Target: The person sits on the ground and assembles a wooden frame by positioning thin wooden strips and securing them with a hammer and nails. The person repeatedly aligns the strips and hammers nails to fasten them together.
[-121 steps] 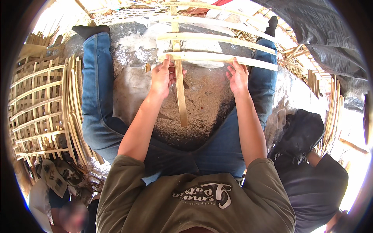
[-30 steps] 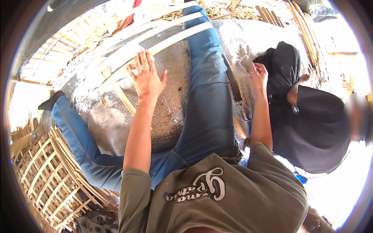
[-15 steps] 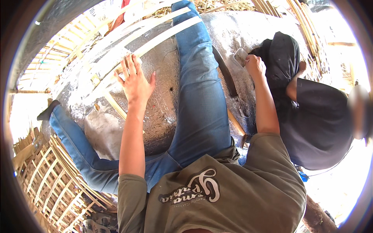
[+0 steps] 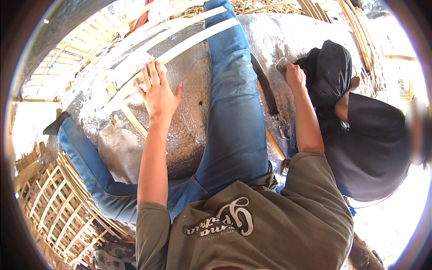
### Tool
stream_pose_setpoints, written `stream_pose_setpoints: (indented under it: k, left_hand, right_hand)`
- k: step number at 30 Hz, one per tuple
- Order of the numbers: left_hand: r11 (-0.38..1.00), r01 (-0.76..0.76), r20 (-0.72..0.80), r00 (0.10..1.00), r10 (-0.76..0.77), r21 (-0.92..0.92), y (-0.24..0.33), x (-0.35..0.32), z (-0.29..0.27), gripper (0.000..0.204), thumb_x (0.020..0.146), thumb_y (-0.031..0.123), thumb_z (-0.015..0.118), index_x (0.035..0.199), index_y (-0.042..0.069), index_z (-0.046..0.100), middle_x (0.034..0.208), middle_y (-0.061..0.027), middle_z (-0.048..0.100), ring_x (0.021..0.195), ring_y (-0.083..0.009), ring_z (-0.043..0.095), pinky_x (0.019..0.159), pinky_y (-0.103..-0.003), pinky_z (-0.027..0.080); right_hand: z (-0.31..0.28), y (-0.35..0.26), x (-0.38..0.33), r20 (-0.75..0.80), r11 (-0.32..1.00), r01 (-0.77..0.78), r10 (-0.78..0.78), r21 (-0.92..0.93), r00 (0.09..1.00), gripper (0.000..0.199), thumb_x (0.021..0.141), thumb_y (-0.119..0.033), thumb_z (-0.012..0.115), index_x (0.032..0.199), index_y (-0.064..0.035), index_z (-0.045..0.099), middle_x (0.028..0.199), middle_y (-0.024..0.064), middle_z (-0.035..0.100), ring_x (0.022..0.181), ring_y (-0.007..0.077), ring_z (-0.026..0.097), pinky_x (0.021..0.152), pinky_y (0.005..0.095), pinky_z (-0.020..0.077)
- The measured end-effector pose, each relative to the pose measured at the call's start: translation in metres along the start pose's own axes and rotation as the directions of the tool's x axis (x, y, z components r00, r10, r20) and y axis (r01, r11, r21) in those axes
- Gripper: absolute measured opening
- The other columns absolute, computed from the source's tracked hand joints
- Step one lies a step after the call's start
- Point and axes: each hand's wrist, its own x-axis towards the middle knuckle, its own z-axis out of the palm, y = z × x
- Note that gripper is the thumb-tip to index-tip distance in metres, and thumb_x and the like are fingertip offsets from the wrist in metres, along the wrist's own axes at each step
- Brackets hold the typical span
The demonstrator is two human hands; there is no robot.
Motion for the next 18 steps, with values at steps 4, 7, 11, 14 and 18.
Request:
stream_pose_setpoints:
  k: [4, 7, 11, 14, 18]
  left_hand:
    - [1.0, 0.0, -0.003, 1.0, 0.0, -0.012, 0.002, 0.0, -0.001, 0.096, 0.092, 0.057, 0.059, 0.161, 0.005, 0.018, 0.169, -0.011, 0.017, 0.156, -0.0301, 0.013, 0.121, -0.066, 0.008]
    - [1.0, 0.001, -0.003, 1.0, -0.001, -0.012, 0.002, 0.0, -0.001, 0.096, 0.092, 0.056, 0.06, 0.161, 0.005, 0.018, 0.168, -0.011, 0.018, 0.156, -0.0302, 0.013, 0.121, -0.066, 0.008]
    - [1.0, 0.002, -0.003, 1.0, -0.002, -0.011, 0.001, -0.001, -0.001, 0.096, 0.092, 0.056, 0.06, 0.161, 0.005, 0.018, 0.168, -0.0111, 0.018, 0.156, -0.0304, 0.013, 0.121, -0.066, 0.009]
    - [1.0, 0.004, 0.004, 1.0, -0.004, -0.01, 0.002, 0.0, -0.002, 0.096, 0.092, 0.056, 0.061, 0.161, 0.005, 0.019, 0.168, -0.011, 0.018, 0.156, -0.0302, 0.013, 0.121, -0.066, 0.009]
    - [1.0, 0.009, 0.012, 1.0, -0.009, -0.012, 0.002, -0.001, -0.003, 0.096, 0.091, 0.056, 0.061, 0.161, 0.005, 0.018, 0.169, -0.0108, 0.017, 0.156, -0.0302, 0.013, 0.121, -0.066, 0.009]
  right_hand:
    - [-0.004, -0.003, 0.005, 0.027, 0.998, 0.028, -0.026, -0.057, 0.999, 0.023, 0.091, -0.017, 0.055, 0.097, -0.0114, 0.077, 0.103, 0.0211, 0.074, 0.097, 0.0388, 0.072, 0.084, 0.0472, 0.0568]
    - [-0.002, -0.006, 0.007, 0.02, 0.993, 0.055, -0.053, -0.106, 0.998, 0.023, 0.092, -0.016, 0.055, 0.098, -0.0092, 0.076, 0.103, 0.0213, 0.073, 0.098, 0.0394, 0.072, 0.084, 0.0477, 0.0572]
    - [-0.009, -0.012, 0.003, 0.052, 0.988, 0.072, -0.065, -0.139, 0.996, 0.024, 0.093, -0.016, 0.054, 0.1, -0.0081, 0.075, 0.105, 0.0209, 0.073, 0.1, 0.0392, 0.072, 0.084, 0.0481, 0.0572]
    - [-0.008, -0.007, 0.004, 0.063, 0.977, 0.096, -0.085, -0.189, 0.994, 0.025, 0.093, -0.015, 0.053, 0.104, -0.0093, 0.074, 0.105, 0.0209, 0.073, 0.1, 0.0396, 0.071, 0.084, 0.0486, 0.057]
    - [-0.014, -0.008, -0.001, 0.052, 0.974, 0.124, -0.116, -0.192, 0.992, 0.025, 0.094, -0.014, 0.052, 0.108, -0.011, 0.072, 0.105, 0.0207, 0.073, 0.1, 0.0401, 0.071, 0.085, 0.0492, 0.0566]
